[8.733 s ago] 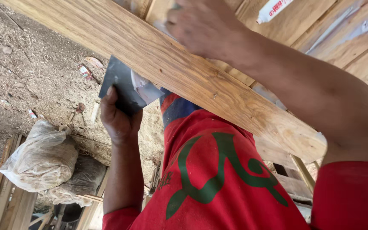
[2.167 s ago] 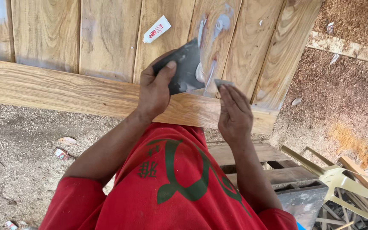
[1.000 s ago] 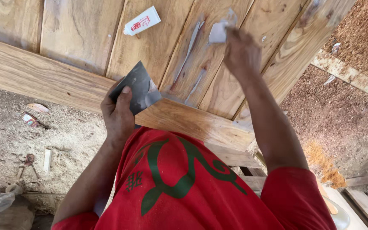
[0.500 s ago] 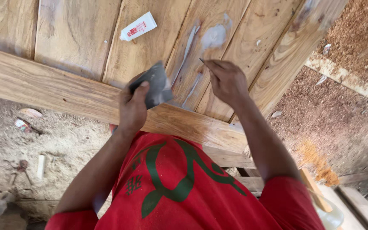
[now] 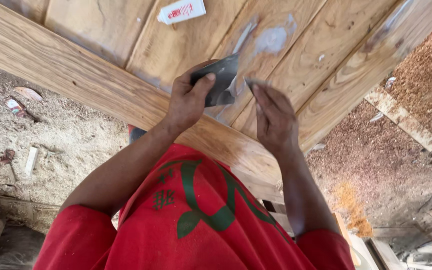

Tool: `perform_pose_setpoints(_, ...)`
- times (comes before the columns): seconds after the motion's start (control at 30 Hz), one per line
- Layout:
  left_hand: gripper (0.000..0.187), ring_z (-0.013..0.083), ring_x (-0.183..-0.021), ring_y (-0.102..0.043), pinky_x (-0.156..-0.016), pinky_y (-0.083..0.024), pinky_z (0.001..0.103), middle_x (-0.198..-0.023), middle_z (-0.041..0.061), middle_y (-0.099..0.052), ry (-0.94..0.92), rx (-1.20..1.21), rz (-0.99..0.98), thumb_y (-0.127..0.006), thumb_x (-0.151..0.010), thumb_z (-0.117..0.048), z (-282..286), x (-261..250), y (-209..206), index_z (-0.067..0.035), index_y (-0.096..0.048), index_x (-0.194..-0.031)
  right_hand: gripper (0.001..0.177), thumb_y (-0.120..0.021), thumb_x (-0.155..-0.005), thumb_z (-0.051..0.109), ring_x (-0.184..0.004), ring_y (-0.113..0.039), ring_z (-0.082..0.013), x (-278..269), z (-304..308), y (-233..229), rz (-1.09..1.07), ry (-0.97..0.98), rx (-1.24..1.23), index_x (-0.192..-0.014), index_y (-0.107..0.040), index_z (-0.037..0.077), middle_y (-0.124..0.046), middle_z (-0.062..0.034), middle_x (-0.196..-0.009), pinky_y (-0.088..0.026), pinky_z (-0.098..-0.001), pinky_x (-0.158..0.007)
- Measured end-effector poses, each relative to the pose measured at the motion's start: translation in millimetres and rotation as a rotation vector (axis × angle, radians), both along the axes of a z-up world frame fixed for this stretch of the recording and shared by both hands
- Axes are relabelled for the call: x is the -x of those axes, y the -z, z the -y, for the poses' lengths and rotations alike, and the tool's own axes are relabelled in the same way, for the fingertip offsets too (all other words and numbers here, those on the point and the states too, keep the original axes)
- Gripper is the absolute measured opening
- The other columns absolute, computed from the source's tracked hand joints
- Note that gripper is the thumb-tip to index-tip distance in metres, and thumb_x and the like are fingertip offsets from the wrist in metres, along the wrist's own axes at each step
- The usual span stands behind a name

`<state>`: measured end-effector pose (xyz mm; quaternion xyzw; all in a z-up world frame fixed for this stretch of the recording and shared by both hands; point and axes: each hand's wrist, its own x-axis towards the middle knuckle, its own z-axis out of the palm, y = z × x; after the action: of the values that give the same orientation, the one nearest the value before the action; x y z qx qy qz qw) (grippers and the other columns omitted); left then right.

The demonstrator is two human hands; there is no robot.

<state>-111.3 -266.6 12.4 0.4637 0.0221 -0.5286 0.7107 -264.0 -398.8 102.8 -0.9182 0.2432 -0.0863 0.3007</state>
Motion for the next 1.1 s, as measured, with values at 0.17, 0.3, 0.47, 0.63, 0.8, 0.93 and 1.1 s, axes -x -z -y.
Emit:
perform_pose_setpoints(0.17, 0.034, 0.0125, -0.094, -0.067, -0.086, -0.060, 0.030, -0.108, 0.004, -0.070, -0.154, 0.031, 0.048, -0.060, -0.104, -0.014, 23.9, 3.8, -14.0, 0.004, -0.064, -0.132, 0.040, -0.064, -0.097, 0.000, -0.115, -0.070, -0.0258, -7.4, 6.6, 7.0, -0.100, -0.168, -0.169, -0.134, -0.070, 0.013, -0.072, -0.0101, -0.127, -0.059, -0.0363, -0.098)
perform_pose_setpoints(0.3, 0.034, 0.0117, -0.100, -0.064, -0.088, -0.055, 0.027, -0.112, 0.006, -0.072, -0.321, -0.012, 0.339, -0.063, -0.109, -0.018, 15.2, -23.4, -4.9, 0.008, -0.066, -0.131, 0.061, -0.052, -0.089, -0.008, -0.120, -0.064, -0.0253, -8.2, 47.9, 42.4, -0.338, -0.540, 0.163, -0.144, -0.065, 0.014, -0.069, -0.0066, -0.139, -0.052, -0.0432, -0.098)
perform_pose_setpoints(0.47, 0.031, 0.0091, -0.095, -0.056, -0.083, -0.047, 0.023, -0.106, 0.004, -0.065, -0.332, -0.145, 0.455, -0.061, -0.111, -0.017, -33.8, -27.6, 0.1, 0.006, -0.066, -0.132, 0.044, -0.063, -0.096, 0.007, -0.131, -0.056, -0.0254, -16.2, 136.7, 104.6, -0.304, -0.647, 0.511, -0.137, -0.071, 0.023, -0.066, -0.0033, -0.139, -0.037, -0.0506, -0.117)
perform_pose_setpoints(0.63, 0.030, 0.0098, -0.101, -0.061, -0.088, -0.052, 0.025, -0.113, 0.006, -0.069, -0.381, -0.349, 0.329, -0.059, -0.105, -0.015, -81.7, -6.4, -7.6, 0.005, -0.067, -0.127, 0.038, -0.070, -0.104, 0.008, -0.136, -0.053, -0.0184, -23.7, 145.9, 121.2, -0.240, -0.753, 0.644, -0.138, -0.071, 0.026, -0.065, 0.0029, -0.140, -0.032, -0.0413, -0.131)
perform_pose_setpoints(0.8, 0.028, 0.0097, -0.102, -0.060, -0.090, -0.051, 0.025, -0.114, 0.005, -0.069, -0.386, -0.355, 0.362, -0.059, -0.106, -0.013, -95.1, -8.2, -4.5, 0.007, -0.068, -0.124, 0.052, -0.069, -0.089, 0.011, -0.135, -0.052, -0.0217, -15.7, 146.0, 109.7, -0.430, -0.716, 0.531, -0.138, -0.073, 0.026, -0.065, 0.0005, -0.143, -0.032, -0.0435, -0.125)
perform_pose_setpoints(0.93, 0.028, 0.0096, -0.103, -0.061, -0.091, -0.051, 0.025, -0.115, 0.004, -0.068, -0.374, -0.331, 0.416, -0.058, -0.104, -0.011, -99.5, -9.6, -2.3, 0.006, -0.064, -0.125, 0.044, -0.068, -0.099, 0.012, -0.138, -0.053, -0.0239, -21.1, 127.9, 116.1, -0.365, -0.675, 0.485, -0.141, -0.073, 0.026, -0.063, -0.0008, -0.145, -0.034, -0.0453, -0.126)
perform_pose_setpoints(1.1, 0.030, 0.0107, -0.104, -0.062, -0.092, -0.052, 0.026, -0.115, 0.006, -0.070, -0.293, -0.350, 0.381, -0.057, -0.105, -0.013, -98.0, -22.7, -6.0, 0.006, -0.066, -0.127, 0.040, -0.064, -0.096, 0.010, -0.129, -0.059, -0.0229, -22.8, 95.7, 95.8, -0.436, -0.646, 0.541, -0.130, -0.072, 0.030, -0.065, -0.0012, -0.136, -0.042, -0.0476, -0.116)
